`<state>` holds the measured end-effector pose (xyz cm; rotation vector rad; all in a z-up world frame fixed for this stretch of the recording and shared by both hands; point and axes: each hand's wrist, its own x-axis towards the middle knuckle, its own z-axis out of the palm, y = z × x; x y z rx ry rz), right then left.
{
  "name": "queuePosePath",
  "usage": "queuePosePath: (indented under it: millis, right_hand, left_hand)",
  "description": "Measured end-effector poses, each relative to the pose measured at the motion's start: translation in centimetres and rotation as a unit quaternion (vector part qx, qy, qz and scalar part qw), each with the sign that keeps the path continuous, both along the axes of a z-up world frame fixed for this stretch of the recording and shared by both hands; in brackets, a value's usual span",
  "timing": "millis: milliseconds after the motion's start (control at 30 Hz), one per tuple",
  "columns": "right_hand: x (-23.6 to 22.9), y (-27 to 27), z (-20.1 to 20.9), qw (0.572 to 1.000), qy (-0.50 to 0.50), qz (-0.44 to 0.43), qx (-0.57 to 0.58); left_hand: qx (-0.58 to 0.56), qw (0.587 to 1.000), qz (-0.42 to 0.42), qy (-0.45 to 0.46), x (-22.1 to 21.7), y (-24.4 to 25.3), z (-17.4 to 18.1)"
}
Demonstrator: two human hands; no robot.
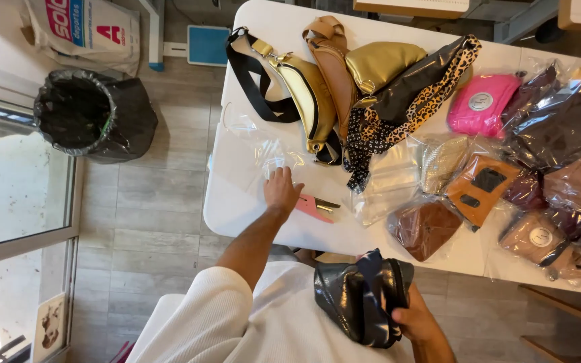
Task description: The person places several small bags into clear plastic bags and seals them with a pink handheld heat sealer. They handle a gold sequined pouch, an orange pouch, and a black star-patterned pouch, sealing each one individually on a white table.
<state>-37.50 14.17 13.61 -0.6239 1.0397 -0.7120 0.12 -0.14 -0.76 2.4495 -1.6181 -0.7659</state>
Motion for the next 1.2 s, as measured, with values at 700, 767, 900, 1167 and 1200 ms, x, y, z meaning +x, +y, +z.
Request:
queuePosePath:
  millis: [700,767,900,1167,1200]
  right_hand:
    - [16.8,-6.9,-2.3,0.997,-0.031,0.068,0.024]
    - [19.1,-8.0,-3.1,0.989,-0.096,0.085,0.068]
    - [21.5,-7.5,-3.2,0.988,-0.105,0.045,0.104]
    - [22.2,-5.7,-5.8,0.988,-0.107,0.038,0.103]
    - [22.1,-5.6,-6.1,0.989,-0.104,0.036,0.099]
  left_hand:
    - [-0.173,0.965,-0.126,0.149,7.1,4.3,3.3]
    - [-0.173,0.949,-0.177,0.196,6.8,4.6,4.8]
    - [-0.159,0.933,-0.148,0.288,8.3,6.1,8.3]
    - [-0.031,0.849,-0.059,0.523,11.2,5.9,6.5]
    - [-0.034,0.848,-0.063,0.525,11.5,5.5,7.1]
